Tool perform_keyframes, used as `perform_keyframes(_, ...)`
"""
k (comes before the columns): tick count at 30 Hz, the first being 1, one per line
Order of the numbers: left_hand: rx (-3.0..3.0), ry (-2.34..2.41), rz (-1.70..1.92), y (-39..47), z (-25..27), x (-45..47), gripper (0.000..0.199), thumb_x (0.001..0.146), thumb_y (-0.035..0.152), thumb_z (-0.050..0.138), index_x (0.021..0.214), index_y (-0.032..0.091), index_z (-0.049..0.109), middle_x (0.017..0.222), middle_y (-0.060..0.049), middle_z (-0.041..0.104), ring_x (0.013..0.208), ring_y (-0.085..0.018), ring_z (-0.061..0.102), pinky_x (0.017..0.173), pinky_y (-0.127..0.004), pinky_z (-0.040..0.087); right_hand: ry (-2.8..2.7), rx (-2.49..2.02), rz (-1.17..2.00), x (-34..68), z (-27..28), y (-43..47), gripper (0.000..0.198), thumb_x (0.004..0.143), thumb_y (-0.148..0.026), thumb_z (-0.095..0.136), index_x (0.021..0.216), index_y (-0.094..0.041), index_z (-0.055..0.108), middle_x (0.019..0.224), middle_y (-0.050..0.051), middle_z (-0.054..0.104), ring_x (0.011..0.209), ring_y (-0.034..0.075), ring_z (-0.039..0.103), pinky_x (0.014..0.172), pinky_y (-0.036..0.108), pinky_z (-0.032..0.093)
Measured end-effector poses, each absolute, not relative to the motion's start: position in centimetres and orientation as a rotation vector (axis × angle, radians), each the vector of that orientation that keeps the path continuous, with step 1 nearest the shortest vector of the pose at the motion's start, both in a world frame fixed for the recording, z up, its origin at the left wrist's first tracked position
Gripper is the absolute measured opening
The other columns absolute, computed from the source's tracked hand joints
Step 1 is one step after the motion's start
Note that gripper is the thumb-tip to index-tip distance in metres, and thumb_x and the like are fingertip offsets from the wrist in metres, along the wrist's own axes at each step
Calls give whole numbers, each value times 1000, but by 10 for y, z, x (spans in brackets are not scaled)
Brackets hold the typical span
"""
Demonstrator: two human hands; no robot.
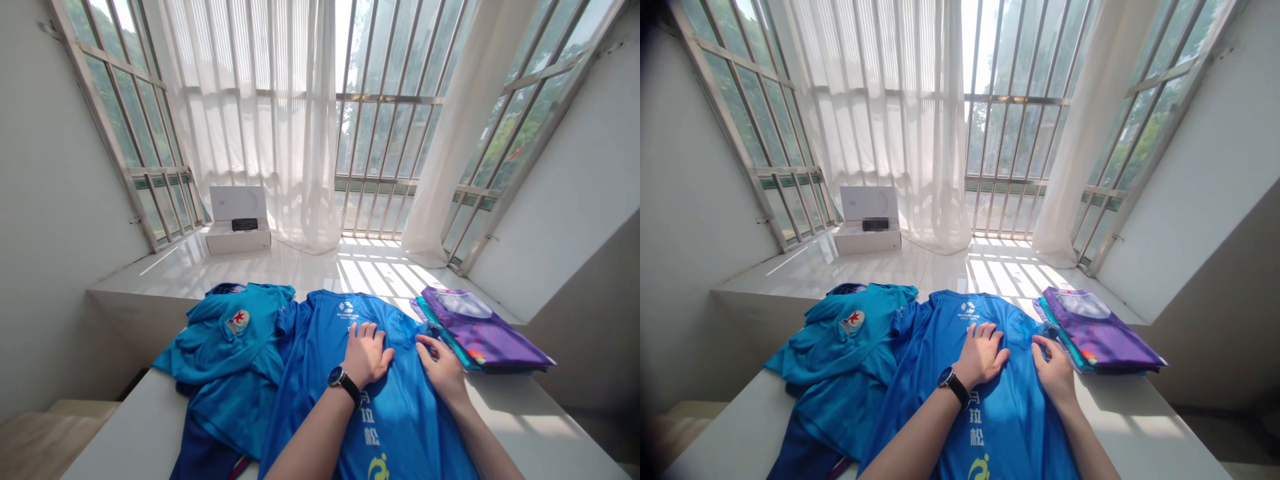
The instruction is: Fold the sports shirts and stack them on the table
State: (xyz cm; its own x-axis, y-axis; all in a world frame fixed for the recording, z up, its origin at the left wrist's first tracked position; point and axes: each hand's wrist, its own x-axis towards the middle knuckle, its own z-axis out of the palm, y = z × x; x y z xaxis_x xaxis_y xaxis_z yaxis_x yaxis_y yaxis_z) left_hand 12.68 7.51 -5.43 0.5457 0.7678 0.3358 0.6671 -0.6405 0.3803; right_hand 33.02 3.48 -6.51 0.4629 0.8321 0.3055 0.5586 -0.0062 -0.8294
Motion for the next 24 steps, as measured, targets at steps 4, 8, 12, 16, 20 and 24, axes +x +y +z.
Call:
perform_keyframes(4, 2566, 1239, 710, 75, -54, 128, 46, 100, 49, 45, 131, 18, 59, 143, -15, 54, 136, -34, 43, 118, -60, 26, -1103, -1641, 322, 330, -69, 31, 54, 72, -56, 66, 105, -14, 73, 114, 17, 73, 107, 32, 68, 97, 45, 53)
perform_keyframes(8, 2571, 1267, 740, 75, -55, 128, 44, 101, 49, 46, 131, 19, 59, 143, -13, 55, 136, -33, 43, 119, -59, 27, -861, -1621, 510, 326, -58, 27, 61, 61, -56, 76, 108, -18, 70, 118, 12, 71, 113, 32, 66, 97, 41, 55)
perform_keyframes(12, 2530, 1354, 756, 76, -56, 128, 45, 101, 47, 45, 132, 18, 59, 144, -13, 55, 136, -33, 43, 119, -59, 26, -654, -1510, 811, 321, -39, 22, 72, 53, -50, 85, 117, -24, 67, 118, 7, 72, 113, 31, 67, 85, 33, 61)
perform_keyframes(16, 2520, 1388, 761, 76, -56, 127, 47, 100, 46, 46, 136, 18, 58, 145, -14, 53, 137, -34, 42, 119, -60, 26, -708, -1504, 1017, 320, -21, 11, 61, 59, -51, 84, 115, -30, 71, 129, 4, 69, 120, 29, 65, 83, 30, 61)
perform_keyframes(20, 2527, 1375, 722, 75, -53, 126, 48, 100, 46, 47, 138, 18, 57, 147, -15, 52, 138, -35, 41, 119, -61, 25, -748, -1470, 1134, 317, -16, 8, 56, 59, -48, 84, 109, -25, 75, 107, 5, 77, 104, 28, 71, 78, 31, 61)
perform_keyframes(24, 2536, 1337, 710, 75, -53, 125, 48, 100, 46, 46, 138, 19, 57, 147, -14, 52, 139, -35, 40, 119, -61, 24, -721, -1572, 945, 321, -27, 15, 64, 56, -46, 83, 113, -20, 73, 90, 5, 77, 81, 26, 73, 66, 32, 59)
